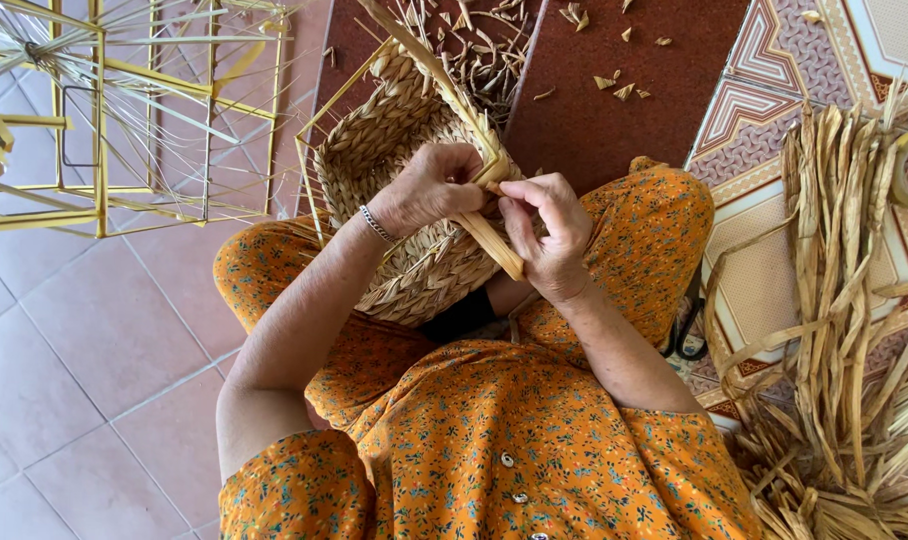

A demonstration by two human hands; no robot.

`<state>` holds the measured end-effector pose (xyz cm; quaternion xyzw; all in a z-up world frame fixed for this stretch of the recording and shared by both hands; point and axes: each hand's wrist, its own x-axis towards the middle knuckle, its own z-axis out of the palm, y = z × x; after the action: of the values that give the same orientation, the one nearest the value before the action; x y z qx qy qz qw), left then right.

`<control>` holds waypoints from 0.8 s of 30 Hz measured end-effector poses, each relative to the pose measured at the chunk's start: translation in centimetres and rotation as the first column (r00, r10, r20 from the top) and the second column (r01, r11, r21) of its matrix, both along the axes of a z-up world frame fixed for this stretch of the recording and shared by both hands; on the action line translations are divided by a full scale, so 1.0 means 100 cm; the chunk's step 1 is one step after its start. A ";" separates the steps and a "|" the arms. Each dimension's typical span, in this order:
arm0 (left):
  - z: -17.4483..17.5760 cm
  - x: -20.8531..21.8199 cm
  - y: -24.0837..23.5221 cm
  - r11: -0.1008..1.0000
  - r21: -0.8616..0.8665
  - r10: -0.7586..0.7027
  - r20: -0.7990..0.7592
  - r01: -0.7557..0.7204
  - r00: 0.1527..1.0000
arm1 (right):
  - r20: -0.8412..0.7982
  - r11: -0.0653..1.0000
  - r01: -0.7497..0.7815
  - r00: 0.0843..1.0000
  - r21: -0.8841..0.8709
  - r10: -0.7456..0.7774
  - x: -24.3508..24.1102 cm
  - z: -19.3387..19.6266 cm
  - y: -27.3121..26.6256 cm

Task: The person weaves a rectangular basket using dried palm leaves over a yellow wire frame. They interlace the leaves by hand, then use scissors to trim excess strands and tuck ends into the weave to finish the edges.

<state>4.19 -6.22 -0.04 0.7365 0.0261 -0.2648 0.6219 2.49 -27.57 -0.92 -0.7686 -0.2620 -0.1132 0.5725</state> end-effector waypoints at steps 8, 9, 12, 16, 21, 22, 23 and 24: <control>0.012 -0.006 0.008 0.993 -0.101 0.057 -0.100 -0.067 0.993 | 0.307 0.996 0.073 0.950 -0.044 -0.056 0.007 -0.022 0.016; 0.010 -0.006 0.007 0.985 -0.146 0.071 -0.120 -0.089 0.990 | 0.352 0.994 0.070 0.935 -0.080 -0.037 0.006 -0.023 0.016; -0.002 -0.009 0.006 0.943 -0.296 0.099 -0.191 -0.153 0.977 | 0.372 0.983 0.062 0.928 -0.172 0.006 0.000 -0.022 0.011; -0.022 -0.006 0.003 0.878 -0.430 0.090 -0.287 -0.212 0.954 | 0.389 0.975 0.021 0.919 -0.221 0.069 0.004 -0.014 0.007; -0.043 -0.005 0.001 0.889 -0.396 0.082 -0.351 -0.228 0.933 | 0.402 0.964 0.005 0.909 -0.268 0.107 0.007 -0.013 0.004; -0.045 -0.004 0.000 0.890 -0.385 0.091 -0.370 -0.242 0.925 | 0.400 0.957 0.012 0.910 -0.290 0.109 0.006 -0.015 0.004; -0.045 -0.005 0.001 0.891 -0.375 0.099 -0.387 -0.255 0.917 | 0.399 0.950 0.021 0.910 -0.313 0.112 0.006 -0.016 0.004; -0.045 -0.004 0.001 0.870 -0.412 0.105 -0.386 -0.272 0.917 | 0.398 0.942 0.029 0.910 -0.336 0.114 0.005 -0.018 0.004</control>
<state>3.83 -6.16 -4.52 0.5039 0.1465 -0.3274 0.7858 3.01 -27.17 -2.71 -0.8070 -0.4093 -0.2139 0.3681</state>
